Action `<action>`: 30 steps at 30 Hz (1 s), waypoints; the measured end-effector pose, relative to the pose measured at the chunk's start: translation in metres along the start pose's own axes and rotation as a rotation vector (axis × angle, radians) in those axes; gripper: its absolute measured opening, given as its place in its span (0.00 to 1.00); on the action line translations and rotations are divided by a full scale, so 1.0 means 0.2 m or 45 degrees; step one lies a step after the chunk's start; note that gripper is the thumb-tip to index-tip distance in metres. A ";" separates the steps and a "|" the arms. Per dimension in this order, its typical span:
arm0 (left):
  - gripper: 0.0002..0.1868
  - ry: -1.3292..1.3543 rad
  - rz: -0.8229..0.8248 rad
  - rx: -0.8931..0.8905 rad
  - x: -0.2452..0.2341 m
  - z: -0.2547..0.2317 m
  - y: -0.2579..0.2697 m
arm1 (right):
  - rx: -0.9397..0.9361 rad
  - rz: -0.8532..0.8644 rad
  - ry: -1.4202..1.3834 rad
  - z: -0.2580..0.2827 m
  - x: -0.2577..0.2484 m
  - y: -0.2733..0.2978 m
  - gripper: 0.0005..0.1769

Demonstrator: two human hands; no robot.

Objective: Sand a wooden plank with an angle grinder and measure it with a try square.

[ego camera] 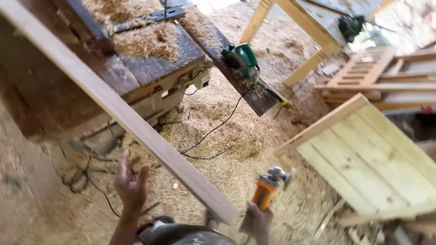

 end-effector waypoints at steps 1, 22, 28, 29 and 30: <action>0.48 -0.077 -0.071 0.085 0.07 0.02 0.05 | -0.078 0.122 0.078 -0.04 -0.02 -0.18 0.16; 0.27 0.031 -0.194 -0.422 0.62 -0.29 0.65 | -0.513 0.986 1.454 0.08 -0.48 -1.24 0.25; 0.27 0.081 -0.164 -0.281 0.62 -0.12 0.60 | 0.262 0.427 2.062 -0.65 -0.71 -1.57 0.29; 0.27 0.072 -0.169 -0.296 0.62 -0.18 0.62 | 0.270 0.438 2.074 -0.65 -0.80 -1.54 0.29; 0.33 -0.010 -0.195 -0.366 0.61 -0.23 0.65 | 0.004 0.670 1.886 -0.64 -0.85 -1.51 0.30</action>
Point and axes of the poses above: each hand's wrist, its own y-axis away from the middle knuckle, its own x-axis out of the palm, z = x × y, the point moved 4 cm from there along -y, towards the middle knuckle, and after that the axes turned 9 degrees about -x, right-handed, at the moved point
